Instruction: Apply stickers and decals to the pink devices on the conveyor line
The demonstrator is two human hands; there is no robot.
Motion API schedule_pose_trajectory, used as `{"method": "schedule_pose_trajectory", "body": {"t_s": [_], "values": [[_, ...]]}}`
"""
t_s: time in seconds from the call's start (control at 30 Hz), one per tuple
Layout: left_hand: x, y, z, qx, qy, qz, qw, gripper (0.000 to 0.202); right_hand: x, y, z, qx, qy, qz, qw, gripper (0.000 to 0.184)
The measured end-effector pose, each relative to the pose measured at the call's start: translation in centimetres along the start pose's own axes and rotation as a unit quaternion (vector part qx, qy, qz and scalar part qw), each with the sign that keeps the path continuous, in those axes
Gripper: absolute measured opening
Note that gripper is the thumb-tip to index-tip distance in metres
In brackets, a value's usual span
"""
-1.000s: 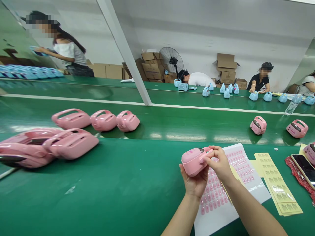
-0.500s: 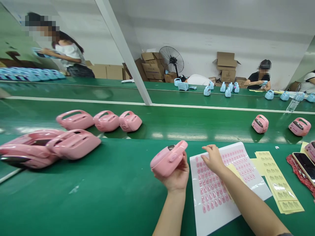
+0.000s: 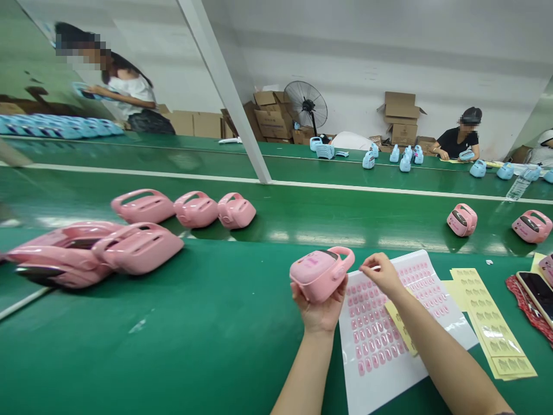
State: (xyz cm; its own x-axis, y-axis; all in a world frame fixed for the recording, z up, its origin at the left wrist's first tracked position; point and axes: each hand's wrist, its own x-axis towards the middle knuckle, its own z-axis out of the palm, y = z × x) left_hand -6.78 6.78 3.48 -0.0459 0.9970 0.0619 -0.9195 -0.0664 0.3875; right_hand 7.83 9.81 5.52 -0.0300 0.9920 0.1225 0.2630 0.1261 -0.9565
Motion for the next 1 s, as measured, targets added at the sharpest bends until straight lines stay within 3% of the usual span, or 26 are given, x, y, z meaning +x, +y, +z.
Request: {"method": "schedule_pose_trajectory", "body": {"t_s": [0.1,0.17,0.27,0.4,0.53,0.67,0.93,1.0], "values": [[-0.3,-0.5,0.6,0.150,0.001,0.010,0.989,0.061,-0.7,-1.7,-3.4,0.097,0.038,0.010,0.995,0.013],[-0.7,-0.9,1.0,0.283,-0.031,0.017,0.958,0.076,-1.6,-2.9,-5.3,0.138,0.025,0.005,0.990,0.017],[-1.5,-1.4,1.7,0.471,-0.118,0.041,0.873,0.092,-3.2,-4.1,-6.8,0.149,-0.023,-0.006,0.989,0.019],[-2.4,-2.0,2.7,0.618,-0.237,0.031,0.749,0.080,-4.5,-4.1,-7.1,0.109,-0.072,-0.020,0.991,0.018],[-2.5,-2.3,2.9,0.666,-0.288,0.060,0.686,0.075,-4.5,-3.6,-6.8,0.072,-0.092,0.001,0.993,0.017],[-2.2,-2.7,2.1,0.664,-0.301,0.074,0.680,0.075,-4.5,-3.9,-6.8,0.018,-0.099,0.007,0.995,0.011],[-2.2,-2.8,2.0,0.611,-0.264,0.053,0.745,0.071,-4.6,-3.9,-6.4,-0.036,-0.073,-0.008,0.997,0.010],[-2.2,-2.8,2.0,0.608,-0.261,0.057,0.748,0.071,-4.6,-3.7,-6.3,-0.041,-0.063,-0.014,0.997,0.011]]}}
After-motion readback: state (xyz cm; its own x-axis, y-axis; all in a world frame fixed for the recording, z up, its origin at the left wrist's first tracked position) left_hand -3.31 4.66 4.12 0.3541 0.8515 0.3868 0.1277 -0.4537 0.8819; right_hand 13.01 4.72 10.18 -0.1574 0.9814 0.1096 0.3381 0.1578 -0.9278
